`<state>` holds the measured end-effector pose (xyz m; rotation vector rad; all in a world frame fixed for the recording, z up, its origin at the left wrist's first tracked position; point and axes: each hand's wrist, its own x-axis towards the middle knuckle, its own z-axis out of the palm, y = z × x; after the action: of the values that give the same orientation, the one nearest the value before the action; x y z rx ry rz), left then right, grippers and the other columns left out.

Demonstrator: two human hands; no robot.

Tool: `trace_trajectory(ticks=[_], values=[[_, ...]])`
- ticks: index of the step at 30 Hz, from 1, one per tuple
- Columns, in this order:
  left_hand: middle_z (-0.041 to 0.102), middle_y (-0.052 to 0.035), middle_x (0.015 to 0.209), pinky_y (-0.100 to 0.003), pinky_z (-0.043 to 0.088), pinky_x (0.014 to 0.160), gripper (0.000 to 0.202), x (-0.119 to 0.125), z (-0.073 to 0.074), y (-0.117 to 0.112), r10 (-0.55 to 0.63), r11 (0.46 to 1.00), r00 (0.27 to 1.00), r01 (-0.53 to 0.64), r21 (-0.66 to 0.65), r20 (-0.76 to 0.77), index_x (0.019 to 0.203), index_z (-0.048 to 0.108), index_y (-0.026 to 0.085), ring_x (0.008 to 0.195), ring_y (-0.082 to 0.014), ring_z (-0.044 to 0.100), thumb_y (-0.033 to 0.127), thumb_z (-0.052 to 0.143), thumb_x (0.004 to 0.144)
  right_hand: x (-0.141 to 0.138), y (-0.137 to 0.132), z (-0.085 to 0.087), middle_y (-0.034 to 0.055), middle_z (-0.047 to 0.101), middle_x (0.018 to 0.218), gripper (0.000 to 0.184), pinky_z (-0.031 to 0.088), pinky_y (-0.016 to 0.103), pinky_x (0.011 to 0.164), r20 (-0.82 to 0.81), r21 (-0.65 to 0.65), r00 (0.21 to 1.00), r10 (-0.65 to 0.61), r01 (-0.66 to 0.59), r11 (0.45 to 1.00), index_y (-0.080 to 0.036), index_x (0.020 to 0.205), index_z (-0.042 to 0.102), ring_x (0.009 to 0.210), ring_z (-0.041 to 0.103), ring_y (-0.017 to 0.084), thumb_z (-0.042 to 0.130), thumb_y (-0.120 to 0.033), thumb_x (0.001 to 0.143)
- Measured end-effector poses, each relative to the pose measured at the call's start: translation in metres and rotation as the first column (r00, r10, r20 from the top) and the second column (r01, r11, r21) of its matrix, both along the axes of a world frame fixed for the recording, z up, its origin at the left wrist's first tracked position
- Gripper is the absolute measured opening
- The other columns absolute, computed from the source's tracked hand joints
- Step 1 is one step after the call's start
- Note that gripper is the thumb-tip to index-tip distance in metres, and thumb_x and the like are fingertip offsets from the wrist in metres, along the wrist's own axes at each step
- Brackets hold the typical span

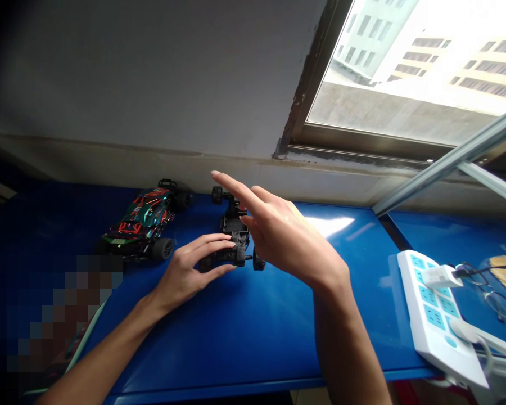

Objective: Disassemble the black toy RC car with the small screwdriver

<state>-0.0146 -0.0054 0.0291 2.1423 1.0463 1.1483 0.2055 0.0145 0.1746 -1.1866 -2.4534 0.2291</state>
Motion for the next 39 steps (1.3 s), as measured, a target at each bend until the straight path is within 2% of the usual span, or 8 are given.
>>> trace_trajectory(ticks=[6, 13, 19, 24, 26, 31, 37, 39], values=[[0.073, -0.0077, 0.135, -0.042, 0.056, 0.112, 0.035, 0.0, 0.001, 0.0, 0.0, 1.0, 1.0, 0.0, 0.002, -0.007, 0.125, 0.074, 0.025, 0.124, -0.0259, 0.071, 0.031, 0.082, 0.092, -0.01, 0.005, -0.004, 0.0039, 0.075, 0.073, 0.047, 0.045, 0.028, 0.06, 0.068, 0.011, 0.99, -0.127, 0.127, 0.992, -0.024, 0.156, 0.054, 0.06, 0.066, 0.018, 0.052, -0.029, 0.109], [0.073, -0.0081, 0.134, -0.041, 0.057, 0.112, 0.036, 0.0, -0.001, 0.001, -0.002, 1.0, 1.0, 0.002, 0.021, 0.008, 0.125, 0.075, 0.024, 0.123, -0.0257, 0.071, 0.031, 0.082, 0.091, 0.001, 0.001, 0.0, 0.0063, 0.077, 0.118, 0.077, 0.052, 0.027, 0.074, -0.007, 0.007, 1.0, 0.005, -0.005, 1.0, -0.035, 0.17, 0.024, 0.08, 0.068, 0.016, 0.053, -0.013, 0.102], [0.074, -0.0074, 0.134, -0.041, 0.057, 0.111, 0.036, 0.0, -0.002, 0.001, -0.004, 1.0, 1.0, 0.004, 0.027, -0.003, 0.125, 0.074, 0.025, 0.123, -0.0257, 0.071, 0.031, 0.083, 0.091, -0.004, 0.005, -0.004, 0.0033, 0.076, 0.079, 0.05, 0.047, 0.028, 0.062, 0.07, -0.005, 0.987, -0.144, 0.145, 0.989, -0.027, 0.158, 0.051, 0.061, 0.064, 0.017, 0.054, -0.026, 0.108], [0.074, -0.007, 0.134, -0.041, 0.057, 0.112, 0.035, 0.0, -0.001, 0.001, 0.006, 1.0, 1.0, -0.006, 0.031, 0.004, 0.125, 0.075, 0.026, 0.123, -0.0254, 0.072, 0.03, 0.082, 0.091, 0.001, 0.004, -0.004, 0.009, 0.071, 0.129, 0.066, 0.053, 0.03, 0.08, -0.01, 0.009, 1.0, -0.012, 0.012, 1.0, -0.034, 0.165, 0.037, 0.096, 0.07, 0.019, 0.051, -0.012, 0.104], [0.074, -0.0068, 0.134, -0.041, 0.057, 0.112, 0.035, 0.0, -0.002, 0.001, 0.003, 1.0, 1.0, -0.004, 0.029, 0.003, 0.125, 0.074, 0.026, 0.123, -0.0253, 0.072, 0.031, 0.082, 0.091, 0.002, 0.003, -0.003, 0.008, 0.073, 0.127, 0.067, 0.052, 0.029, 0.079, -0.011, -0.007, 1.0, 0.0, 0.0, 1.0, -0.034, 0.165, 0.036, 0.095, 0.07, 0.019, 0.052, -0.012, 0.104], [0.074, -0.0059, 0.133, -0.04, 0.058, 0.11, 0.036, -0.001, -0.003, 0.003, -0.002, 0.999, 1.0, 0.002, 0.032, -0.004, 0.126, 0.074, 0.027, 0.122, -0.025, 0.072, 0.032, 0.082, 0.091, -0.005, 0.006, -0.004, 0.0034, 0.077, 0.08, 0.047, 0.042, 0.028, 0.061, 0.089, 0.017, 0.984, -0.152, 0.151, 0.988, -0.026, 0.156, 0.053, 0.064, 0.065, 0.018, 0.055, -0.028, 0.109], [0.074, -0.0073, 0.132, -0.041, 0.059, 0.109, 0.035, -0.001, -0.003, 0.004, -0.006, 0.999, 1.0, 0.006, 0.038, 0.0, 0.126, 0.074, 0.027, 0.121, -0.0258, 0.073, 0.031, 0.082, 0.092, -0.001, 0.004, -0.002, 0.0074, 0.075, 0.123, 0.067, 0.052, 0.028, 0.077, 0.005, 0.013, 1.0, -0.002, 0.002, 1.0, -0.036, 0.165, 0.035, 0.092, 0.07, 0.018, 0.05, -0.01, 0.105], [0.074, -0.0075, 0.132, -0.042, 0.059, 0.109, 0.035, -0.001, -0.003, 0.004, -0.012, 0.999, 1.0, 0.012, 0.039, 0.001, 0.125, 0.074, 0.027, 0.121, -0.0257, 0.073, 0.03, 0.082, 0.091, -0.001, 0.003, -0.001, 0.0072, 0.077, 0.119, 0.065, 0.051, 0.028, 0.076, 0.022, 0.016, 1.0, 0.001, -0.001, 1.0, -0.035, 0.165, 0.036, 0.089, 0.071, 0.019, 0.051, -0.013, 0.105]])
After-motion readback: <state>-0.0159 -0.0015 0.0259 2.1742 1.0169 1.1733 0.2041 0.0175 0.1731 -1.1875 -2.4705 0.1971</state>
